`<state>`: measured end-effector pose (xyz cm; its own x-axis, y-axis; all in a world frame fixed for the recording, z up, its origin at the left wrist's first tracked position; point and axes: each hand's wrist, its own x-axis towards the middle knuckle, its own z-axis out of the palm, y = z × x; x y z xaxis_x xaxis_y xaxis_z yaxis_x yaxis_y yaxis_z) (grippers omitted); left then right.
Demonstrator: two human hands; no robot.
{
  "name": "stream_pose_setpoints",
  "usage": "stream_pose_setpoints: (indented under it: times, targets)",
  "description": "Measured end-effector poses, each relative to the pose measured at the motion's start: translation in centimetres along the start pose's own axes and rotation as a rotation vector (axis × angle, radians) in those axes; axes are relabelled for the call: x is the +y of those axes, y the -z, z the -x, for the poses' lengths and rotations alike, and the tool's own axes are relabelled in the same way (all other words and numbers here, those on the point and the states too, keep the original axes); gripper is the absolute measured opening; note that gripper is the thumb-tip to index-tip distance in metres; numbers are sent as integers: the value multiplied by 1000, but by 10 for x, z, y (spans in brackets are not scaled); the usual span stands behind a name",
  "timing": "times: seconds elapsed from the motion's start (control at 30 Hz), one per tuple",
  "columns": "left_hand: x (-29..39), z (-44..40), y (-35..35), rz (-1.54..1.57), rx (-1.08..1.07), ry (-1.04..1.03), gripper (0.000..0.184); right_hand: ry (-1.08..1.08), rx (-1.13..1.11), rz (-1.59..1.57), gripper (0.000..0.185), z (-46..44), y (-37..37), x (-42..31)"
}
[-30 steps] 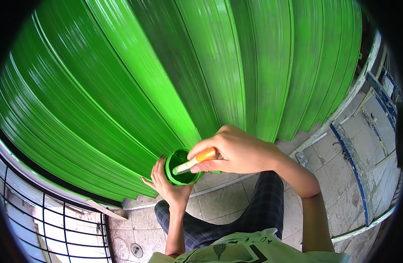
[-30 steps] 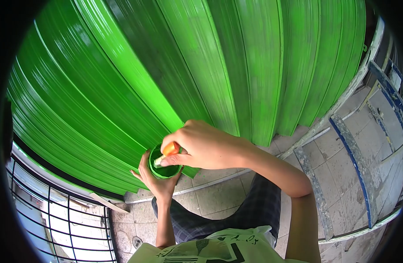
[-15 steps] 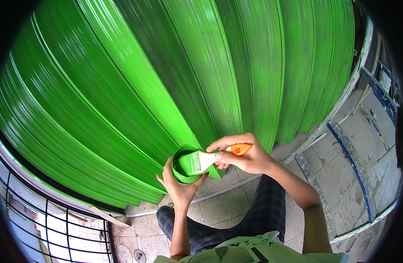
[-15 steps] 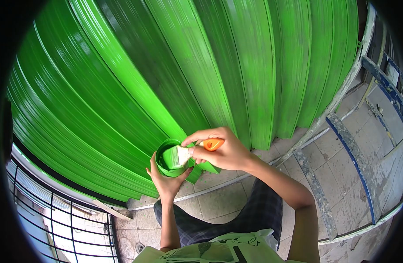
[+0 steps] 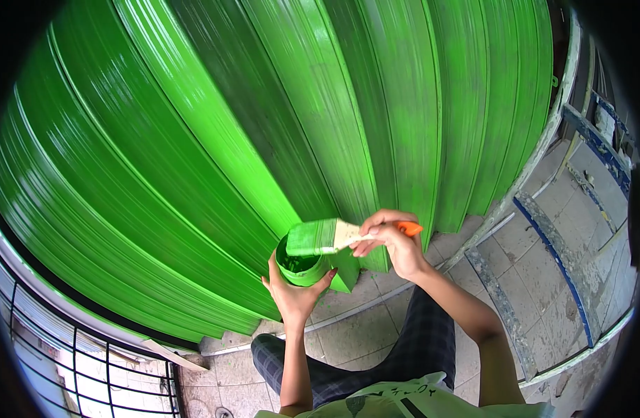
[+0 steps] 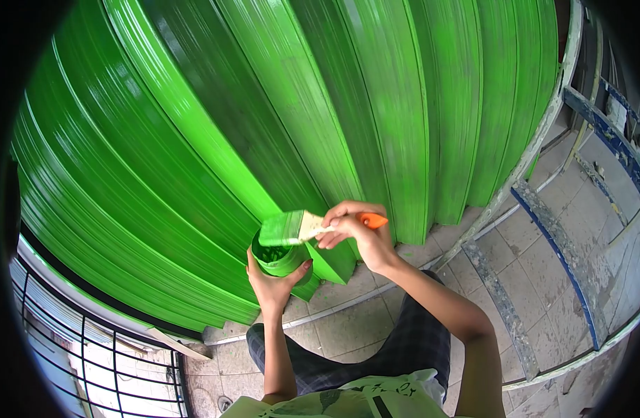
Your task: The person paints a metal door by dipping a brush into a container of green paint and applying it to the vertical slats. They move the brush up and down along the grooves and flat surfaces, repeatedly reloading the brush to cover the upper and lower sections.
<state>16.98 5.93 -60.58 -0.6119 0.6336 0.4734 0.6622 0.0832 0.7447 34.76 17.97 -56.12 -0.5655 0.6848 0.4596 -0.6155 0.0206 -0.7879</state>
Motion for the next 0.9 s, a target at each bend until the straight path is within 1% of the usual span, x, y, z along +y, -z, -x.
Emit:
stream_pose_setpoints:
  times: [0.1,0.2,0.33,0.37,0.57,0.63,0.67,0.7,0.73,0.8,0.9]
  targets:
    - [0,0,0,8,-8,3,100,123,131,-69,18,-16,-4,-3]
    - [-1,2,2,27,0,7,100,187,259,-14,18,-32,-6,5]
    - [-16,10,7,41,5,9,101,130,314,-34,18,-38,2,30]
    - [-20,13,9,36,3,14,101,159,349,-46,18,-40,2,36]
    - [-42,25,19,28,-17,57,100,138,364,-69,19,-60,-12,35]
    - [-49,28,20,21,-10,58,100,223,326,12,20,-80,-27,13]
    - [-51,30,21,18,-9,62,100,311,306,-4,20,-89,-37,-3]
    - [-50,31,20,16,-17,65,100,385,288,-135,17,-103,-42,-14]
    - [-48,31,20,13,-23,68,100,440,277,-135,17,-110,-52,-33]
    - [-48,32,22,16,-29,71,99,497,229,-159,17,-122,-57,-44]
    - [-53,34,21,43,-33,72,98,450,279,-164,18,-105,-45,-4]
